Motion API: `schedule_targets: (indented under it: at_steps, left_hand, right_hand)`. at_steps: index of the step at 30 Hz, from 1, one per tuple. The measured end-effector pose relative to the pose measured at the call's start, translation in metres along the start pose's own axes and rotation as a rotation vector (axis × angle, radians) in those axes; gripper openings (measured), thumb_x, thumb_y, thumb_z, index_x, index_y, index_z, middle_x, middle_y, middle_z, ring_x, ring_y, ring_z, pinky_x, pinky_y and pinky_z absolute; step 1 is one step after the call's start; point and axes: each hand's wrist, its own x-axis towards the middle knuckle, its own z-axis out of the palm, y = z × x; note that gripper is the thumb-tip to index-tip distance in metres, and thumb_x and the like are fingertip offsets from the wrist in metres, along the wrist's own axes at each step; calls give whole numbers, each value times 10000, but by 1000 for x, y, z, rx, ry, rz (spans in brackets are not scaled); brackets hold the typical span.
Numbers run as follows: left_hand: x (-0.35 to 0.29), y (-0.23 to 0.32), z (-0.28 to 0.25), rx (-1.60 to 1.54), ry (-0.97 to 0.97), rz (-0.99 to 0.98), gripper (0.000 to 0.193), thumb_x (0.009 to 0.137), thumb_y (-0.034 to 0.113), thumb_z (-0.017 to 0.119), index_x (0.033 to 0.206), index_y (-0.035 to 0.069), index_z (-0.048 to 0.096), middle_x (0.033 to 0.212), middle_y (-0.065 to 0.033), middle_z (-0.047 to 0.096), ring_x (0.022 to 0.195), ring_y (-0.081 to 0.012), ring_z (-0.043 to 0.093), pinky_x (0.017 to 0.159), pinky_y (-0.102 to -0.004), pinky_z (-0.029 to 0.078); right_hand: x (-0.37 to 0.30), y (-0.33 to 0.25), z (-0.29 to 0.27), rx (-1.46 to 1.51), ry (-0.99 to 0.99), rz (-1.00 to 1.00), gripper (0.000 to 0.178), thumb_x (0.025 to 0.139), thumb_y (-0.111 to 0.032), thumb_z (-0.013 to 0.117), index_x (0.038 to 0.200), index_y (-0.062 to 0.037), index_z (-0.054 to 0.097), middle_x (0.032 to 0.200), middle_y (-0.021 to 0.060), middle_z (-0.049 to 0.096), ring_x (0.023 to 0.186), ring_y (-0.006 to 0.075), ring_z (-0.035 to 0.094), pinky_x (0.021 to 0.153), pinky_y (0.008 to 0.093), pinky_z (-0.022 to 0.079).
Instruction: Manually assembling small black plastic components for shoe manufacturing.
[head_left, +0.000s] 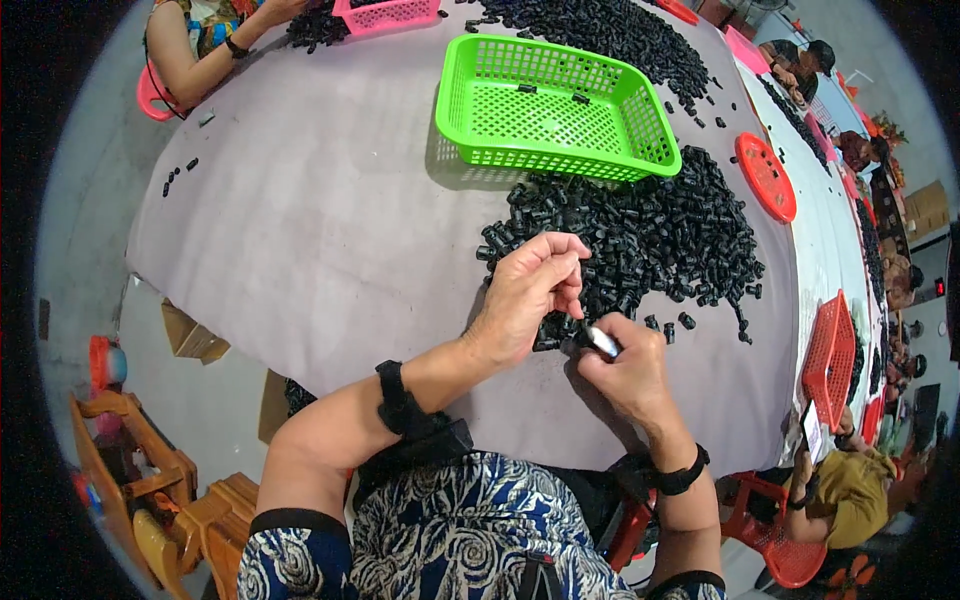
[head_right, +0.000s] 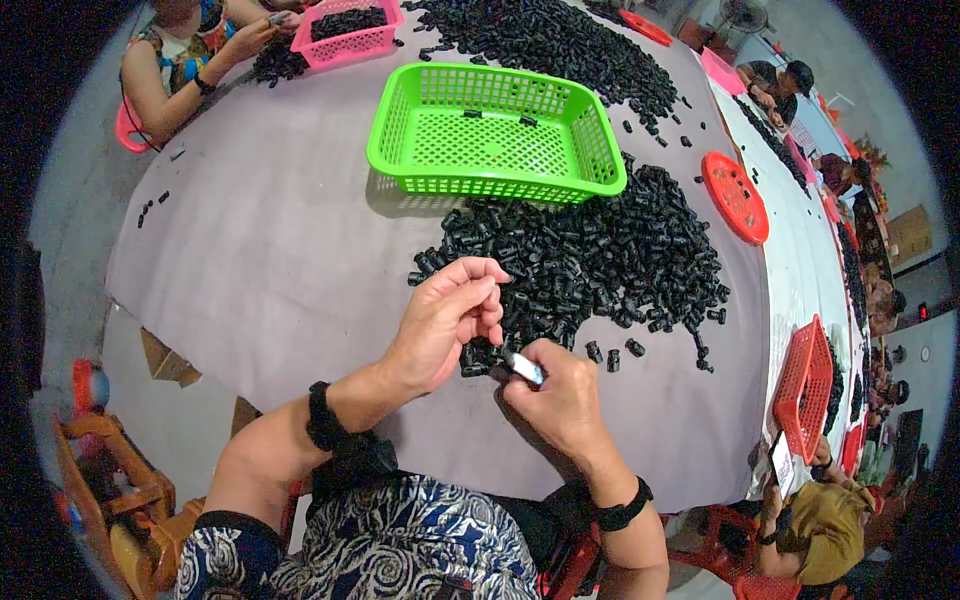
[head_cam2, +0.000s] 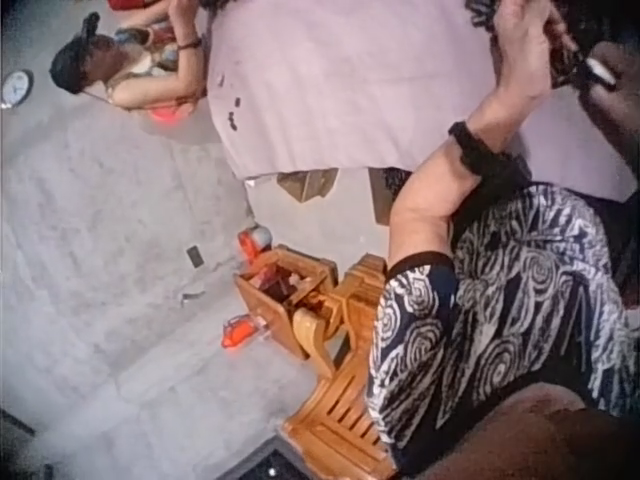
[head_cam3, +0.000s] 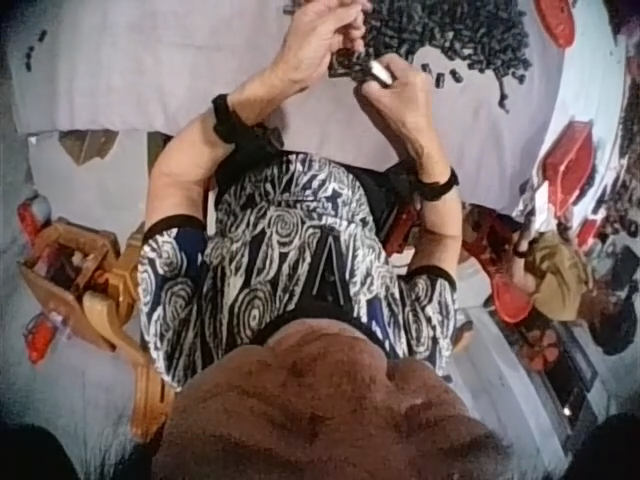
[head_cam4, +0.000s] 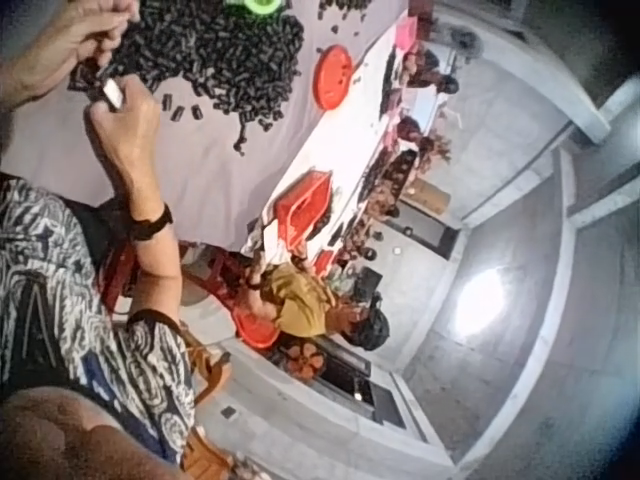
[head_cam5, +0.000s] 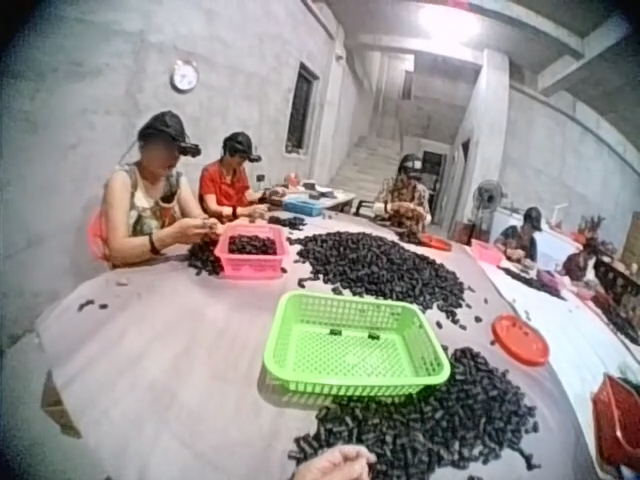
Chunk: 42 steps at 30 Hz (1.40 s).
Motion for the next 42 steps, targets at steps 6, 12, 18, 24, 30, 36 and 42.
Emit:
schedule_targets:
  at_steps: [6,12,18,24,30,36,42]
  left_hand:
    - [-4,-2,3,132,-75,-35,202,914,141,490,1078,28,525,911,-51,564,810,-116,570,694,-273,520]
    - [-6,-5,3,55,-102,-57,241,902,112,517,1123,15,523,1006,-78,585,861,-136,599,694,-278,536]
    - [-6,-4,3,23,-57,-83,220,889,104,539,1089,12,546,935,-84,614,800,-164,621,681,-285,543]
    - [-6,-4,2,13,-86,-163,208,893,146,541,1058,21,564,922,-78,616,798,-163,614,678,-289,534]
    - [-7,-3,3,-46,-168,-252,197,907,196,523,993,25,571,877,-47,596,787,-128,580,683,-283,524]
    - [-6,-4,2,-113,-160,-315,181,905,200,528,978,37,560,862,-48,596,761,-118,580,662,-282,520]
    - [-7,-3,4,-164,-149,-354,172,899,187,541,996,46,541,860,-59,604,733,-124,585,644,-275,520]
  right_hand:
    - [21,-8,-21,492,194,94,85,671,-22,613,695,-24,532,605,-50,492,567,24,447,508,192,367]
    - [35,-18,-14,714,119,157,63,726,16,593,741,-22,546,676,-37,546,611,29,511,544,169,402]
    - [38,-6,-11,739,116,79,84,758,-18,639,767,-19,556,690,-26,561,616,37,520,548,176,421]
    - [38,-5,-11,805,136,-51,138,726,-13,673,841,-16,598,738,-48,455,639,33,417,562,174,352]
    - [36,-1,-14,730,15,-57,188,753,-43,663,934,1,639,752,-35,500,641,34,448,560,172,356]
    - [33,2,-13,860,-2,56,140,834,-129,603,918,-26,646,686,-54,519,540,16,403,472,165,302]
    - [34,5,-9,1021,-14,115,159,885,-184,557,899,-48,639,669,-64,511,522,-6,374,444,155,265]
